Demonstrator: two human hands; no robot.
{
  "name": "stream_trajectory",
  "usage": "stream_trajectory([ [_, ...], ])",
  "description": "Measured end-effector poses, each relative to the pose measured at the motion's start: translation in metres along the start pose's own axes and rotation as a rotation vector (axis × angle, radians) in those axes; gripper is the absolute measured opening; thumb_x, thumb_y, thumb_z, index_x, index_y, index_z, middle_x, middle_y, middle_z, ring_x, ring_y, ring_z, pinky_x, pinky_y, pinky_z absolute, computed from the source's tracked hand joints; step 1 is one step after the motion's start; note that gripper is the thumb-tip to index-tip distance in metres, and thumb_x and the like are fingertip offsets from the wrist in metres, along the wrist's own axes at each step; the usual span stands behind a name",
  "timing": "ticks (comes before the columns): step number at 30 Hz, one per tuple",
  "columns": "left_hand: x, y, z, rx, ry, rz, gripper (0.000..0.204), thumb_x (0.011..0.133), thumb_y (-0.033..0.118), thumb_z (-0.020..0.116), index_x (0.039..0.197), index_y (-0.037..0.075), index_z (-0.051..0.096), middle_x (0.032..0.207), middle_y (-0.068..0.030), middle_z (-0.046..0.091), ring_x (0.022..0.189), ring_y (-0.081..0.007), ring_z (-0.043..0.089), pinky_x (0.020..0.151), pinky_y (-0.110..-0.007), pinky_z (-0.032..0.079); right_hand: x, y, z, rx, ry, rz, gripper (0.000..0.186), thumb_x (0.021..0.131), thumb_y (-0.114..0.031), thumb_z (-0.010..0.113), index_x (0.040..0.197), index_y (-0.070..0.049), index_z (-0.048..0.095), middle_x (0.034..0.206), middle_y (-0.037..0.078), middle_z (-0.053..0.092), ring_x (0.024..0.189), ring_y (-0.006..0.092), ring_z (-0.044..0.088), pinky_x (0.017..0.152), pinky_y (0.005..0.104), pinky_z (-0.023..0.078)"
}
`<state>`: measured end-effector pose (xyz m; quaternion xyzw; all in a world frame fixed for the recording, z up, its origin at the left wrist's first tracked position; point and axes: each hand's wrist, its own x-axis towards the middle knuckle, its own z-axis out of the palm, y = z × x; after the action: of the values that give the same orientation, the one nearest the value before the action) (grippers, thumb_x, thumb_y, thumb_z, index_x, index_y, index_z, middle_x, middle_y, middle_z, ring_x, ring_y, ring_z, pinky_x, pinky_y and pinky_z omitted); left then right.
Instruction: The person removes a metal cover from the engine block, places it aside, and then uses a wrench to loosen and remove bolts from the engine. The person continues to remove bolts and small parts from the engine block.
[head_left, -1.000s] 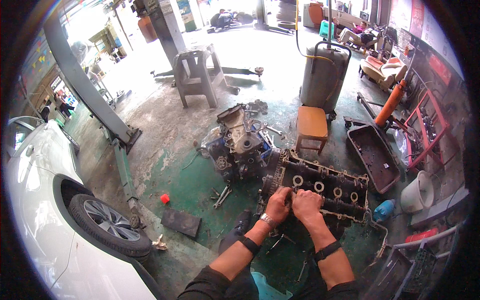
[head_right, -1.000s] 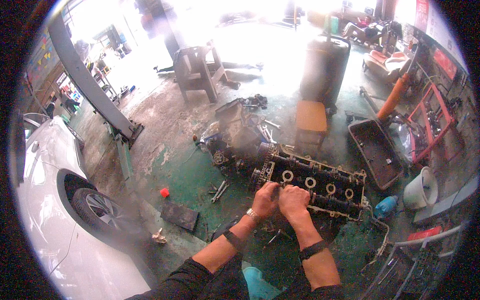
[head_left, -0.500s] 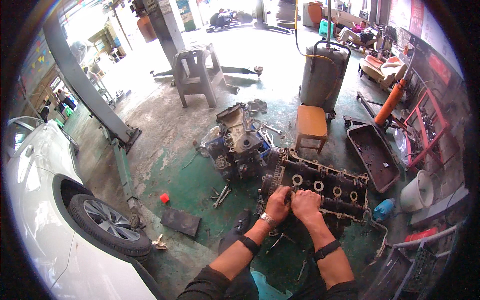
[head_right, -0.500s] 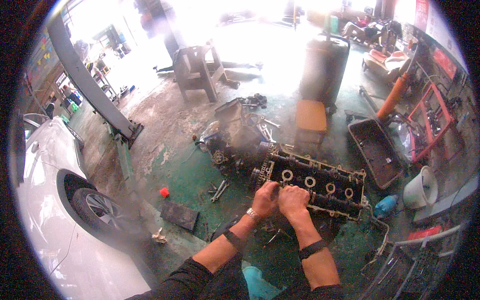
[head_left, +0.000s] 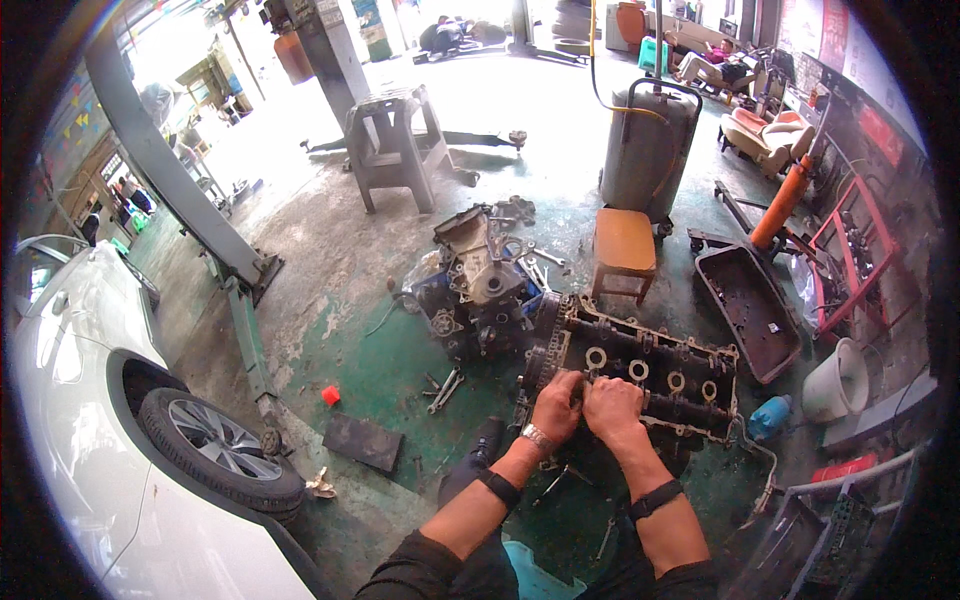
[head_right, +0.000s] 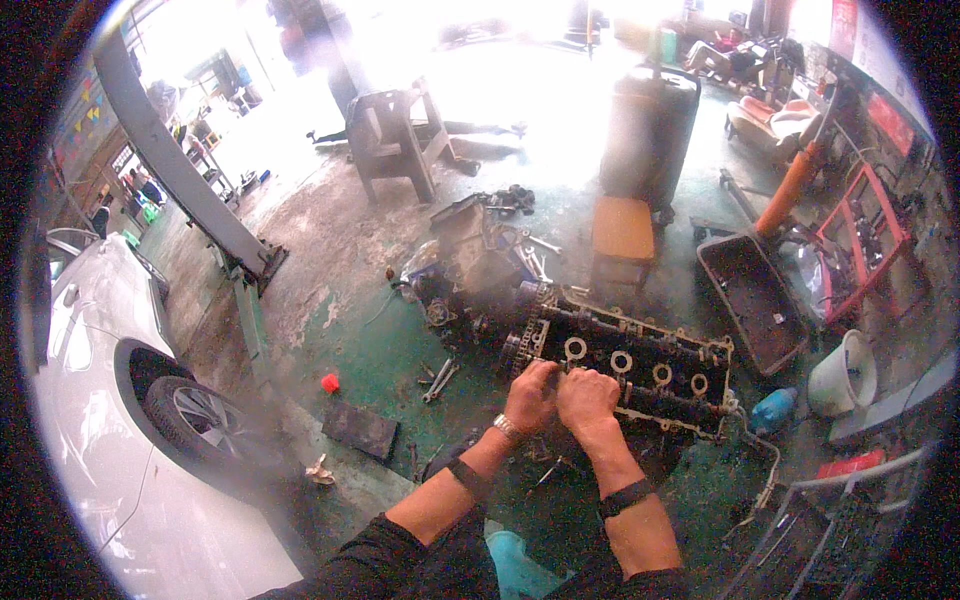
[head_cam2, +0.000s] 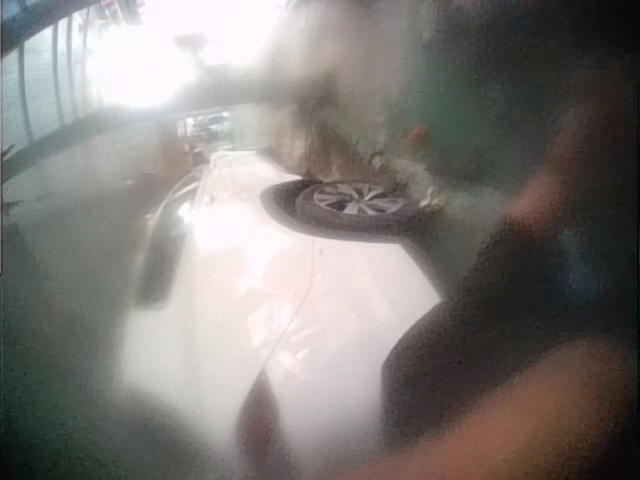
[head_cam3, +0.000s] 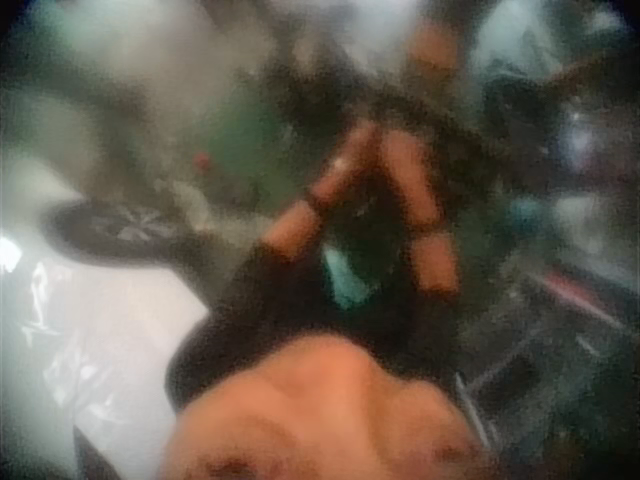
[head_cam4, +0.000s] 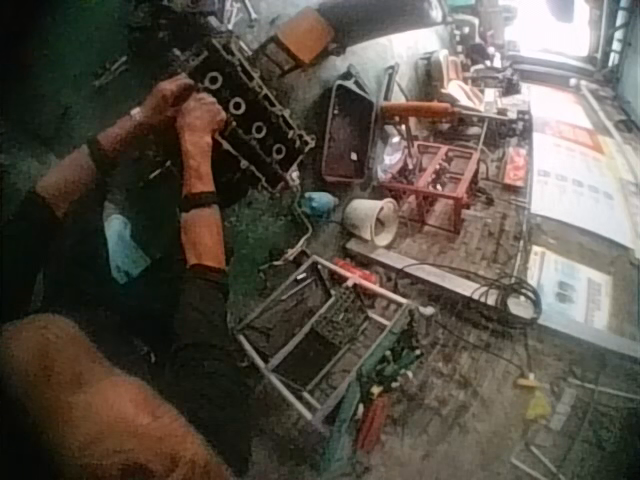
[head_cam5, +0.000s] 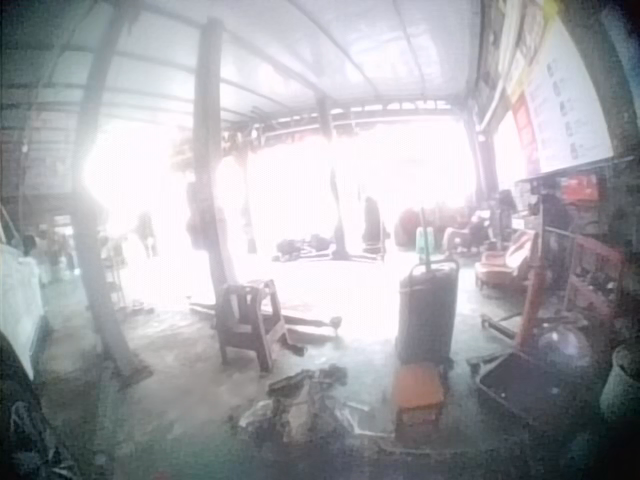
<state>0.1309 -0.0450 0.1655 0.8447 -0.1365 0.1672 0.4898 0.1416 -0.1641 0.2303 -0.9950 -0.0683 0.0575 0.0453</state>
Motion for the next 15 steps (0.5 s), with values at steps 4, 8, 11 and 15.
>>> stream_trajectory([
  [4, 0.000, 0.000, 0.000, -0.003, 0.023, 0.008, 0.035, 0.070, 0.001, 0.063, 0.105, 0.001, 0.055, 0.097, -0.0169, 0.059, 0.088, -0.0367, 0.059, 0.076, -0.039, 0.050, -0.001, 0.001, 0.001, 0.000, 0.040, 0.026, 0.021, 0.082, -0.020, 0.054, 0.083, -0.005, 0.068, 0.081, 0.015, 0.069, 0.077, 0.0291, 0.069, 0.067, 0.0388, 0.055],
  [8, 0.000, 0.000, 0.000, -0.007, 0.017, 0.001, 0.035, 0.071, 0.002, 0.063, 0.105, 0.001, 0.055, 0.096, -0.0168, 0.058, 0.087, -0.0367, 0.059, 0.075, -0.039, 0.050, 0.002, -0.002, 0.006, -0.017, 0.026, 0.019, 0.020, 0.081, -0.020, 0.054, 0.083, -0.006, 0.069, 0.083, 0.014, 0.070, 0.078, 0.0286, 0.069, 0.068, 0.0386, 0.055],
  [11, 0.000, 0.000, 0.001, -0.010, 0.020, 0.000, 0.035, 0.071, 0.002, 0.064, 0.105, 0.001, 0.055, 0.095, -0.0167, 0.059, 0.087, -0.0369, 0.059, 0.075, -0.039, 0.050, 0.002, -0.004, 0.005, -0.046, -0.006, 0.031, 0.020, 0.081, -0.019, 0.054, 0.084, -0.007, 0.070, 0.085, 0.013, 0.070, 0.079, 0.0275, 0.070, 0.067, 0.0384, 0.055],
  [15, 0.000, -0.002, 0.004, -0.018, 0.033, 0.025, 0.034, 0.072, 0.003, 0.064, 0.105, 0.001, 0.055, 0.096, -0.0171, 0.059, 0.087, -0.0370, 0.059, 0.075, -0.039, 0.049, -0.002, -0.003, -0.007, -0.107, -0.024, -0.025, 0.020, 0.082, -0.019, 0.054, 0.085, -0.010, 0.071, 0.085, 0.010, 0.070, 0.081, 0.0258, 0.070, 0.067, 0.0392, 0.055],
])
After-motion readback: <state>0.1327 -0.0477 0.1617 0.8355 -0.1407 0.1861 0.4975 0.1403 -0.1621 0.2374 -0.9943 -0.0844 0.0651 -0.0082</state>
